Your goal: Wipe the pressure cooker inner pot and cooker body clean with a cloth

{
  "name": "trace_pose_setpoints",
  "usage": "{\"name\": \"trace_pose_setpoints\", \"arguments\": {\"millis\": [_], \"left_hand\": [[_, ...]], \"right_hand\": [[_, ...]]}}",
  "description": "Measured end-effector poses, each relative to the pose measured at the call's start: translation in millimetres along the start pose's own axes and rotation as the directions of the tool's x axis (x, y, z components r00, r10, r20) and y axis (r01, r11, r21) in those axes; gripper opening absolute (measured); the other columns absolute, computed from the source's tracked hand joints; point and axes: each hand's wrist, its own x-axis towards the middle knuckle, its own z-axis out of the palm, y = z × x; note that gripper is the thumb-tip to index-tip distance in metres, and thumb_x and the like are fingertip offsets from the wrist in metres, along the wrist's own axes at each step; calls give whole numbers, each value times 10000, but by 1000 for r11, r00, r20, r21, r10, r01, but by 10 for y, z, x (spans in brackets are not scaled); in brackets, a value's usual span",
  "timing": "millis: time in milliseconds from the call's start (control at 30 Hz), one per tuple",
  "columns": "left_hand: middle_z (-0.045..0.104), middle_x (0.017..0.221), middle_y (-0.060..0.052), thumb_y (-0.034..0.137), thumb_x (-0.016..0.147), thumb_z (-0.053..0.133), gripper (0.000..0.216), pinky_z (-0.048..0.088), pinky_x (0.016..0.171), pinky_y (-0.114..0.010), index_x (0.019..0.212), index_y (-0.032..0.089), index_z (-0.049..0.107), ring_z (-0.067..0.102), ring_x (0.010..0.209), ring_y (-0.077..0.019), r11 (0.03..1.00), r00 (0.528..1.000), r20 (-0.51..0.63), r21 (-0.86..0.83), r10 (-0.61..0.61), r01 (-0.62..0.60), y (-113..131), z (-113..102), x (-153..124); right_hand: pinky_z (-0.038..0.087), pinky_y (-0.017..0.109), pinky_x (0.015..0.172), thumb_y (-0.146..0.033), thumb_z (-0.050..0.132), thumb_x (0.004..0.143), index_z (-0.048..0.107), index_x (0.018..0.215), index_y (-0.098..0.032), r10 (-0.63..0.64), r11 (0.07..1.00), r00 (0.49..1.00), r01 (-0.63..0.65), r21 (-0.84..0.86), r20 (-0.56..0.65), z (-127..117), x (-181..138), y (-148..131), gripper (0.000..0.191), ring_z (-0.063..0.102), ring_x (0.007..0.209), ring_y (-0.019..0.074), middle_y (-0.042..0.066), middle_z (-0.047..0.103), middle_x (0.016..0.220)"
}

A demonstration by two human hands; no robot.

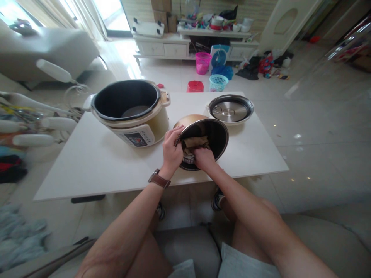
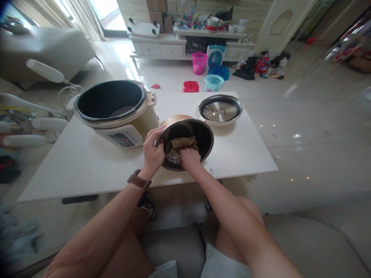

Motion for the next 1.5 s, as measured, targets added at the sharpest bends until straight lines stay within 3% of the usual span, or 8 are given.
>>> {"name": "trace_pose_setpoints", "arguments": {"millis": [600, 700, 800, 933, 1033, 1200, 1367, 1500], "left_hand": [[772, 1292, -56, 38, 891, 517, 468, 512, 1165, -435, 1237, 251, 749, 671, 1278, -230, 998, 996, -84, -58, -14, 10, 3, 42, -55], [767, 1306, -63, 60, 911, 515, 456, 506, 1172, -444, 1253, 253, 746, 665, 1294, -235, 999, 996, -88, -49, -26, 22, 14, 68, -101], [755, 1325, -71, 85, 931, 519, 441, 492, 1182, -460, 1271, 259, 739, 651, 1310, -247, 998, 993, -106, -47, -46, 41, 45, 110, -171], [742, 1328, -75, 75, 920, 519, 444, 461, 1196, -462, 1268, 256, 728, 630, 1322, -255, 997, 987, -149, -64, -53, 44, 91, 158, -226], [747, 1243, -68, 52, 869, 528, 444, 485, 1144, -442, 1214, 248, 727, 647, 1243, -256, 997, 986, -148, -26, -76, 73, 101, 132, -180], [710, 1011, -41, 31, 774, 582, 374, 542, 999, -390, 1056, 226, 729, 660, 1032, -238, 992, 981, -170, 68, -97, 110, 45, -44, -13], [756, 1196, -52, -2, 729, 559, 547, 517, 1135, -419, 1190, 223, 751, 678, 1185, -244, 997, 992, -112, 40, -55, 60, -56, -188, 89], [758, 1334, -63, -8, 754, 504, 610, 490, 1212, -443, 1251, 227, 768, 673, 1300, -246, 998, 997, -64, -32, -53, 51, -94, -168, 70]], "right_hand": [[596, 418, 982, -184, 531, 979, 776, 1301, -259, -29, 1000, 999, 29, 9, -30, 18, -7, 9, 411, 768, 1154, 317, 164, 791, 1266], [590, 425, 1013, -175, 566, 939, 744, 1367, -285, -45, 993, 998, 50, 107, -49, 74, 19, 11, 477, 757, 1191, 329, 129, 780, 1328], [561, 358, 1068, -157, 543, 933, 679, 1457, -307, -40, 948, 996, 64, 313, -84, 154, 79, -10, 563, 718, 1288, 286, 67, 750, 1417], [549, 305, 1061, -176, 492, 975, 670, 1453, -281, -6, 873, 994, 58, 484, -107, 204, 130, -65, 521, 699, 1321, 255, 47, 752, 1416], [549, 331, 1059, -167, 520, 950, 682, 1435, -277, -15, 902, 997, 49, 429, -82, 182, 104, -93, 522, 708, 1301, 277, 68, 761, 1392], [579, 392, 1004, -162, 577, 923, 680, 1448, -355, -20, 982, 999, 26, 187, -34, 107, 16, -82, 568, 737, 1224, 303, 73, 744, 1410], [587, 392, 956, -228, 492, 1044, 775, 1322, -320, -10, 1000, 1000, 10, 22, -22, 30, -8, -65, 408, 740, 1202, 298, 127, 756, 1361], [583, 383, 954, -256, 462, 1077, 799, 1280, -266, 11, 999, 999, -12, -30, -34, 23, 7, -72, 394, 738, 1195, 296, 171, 767, 1306]]}}
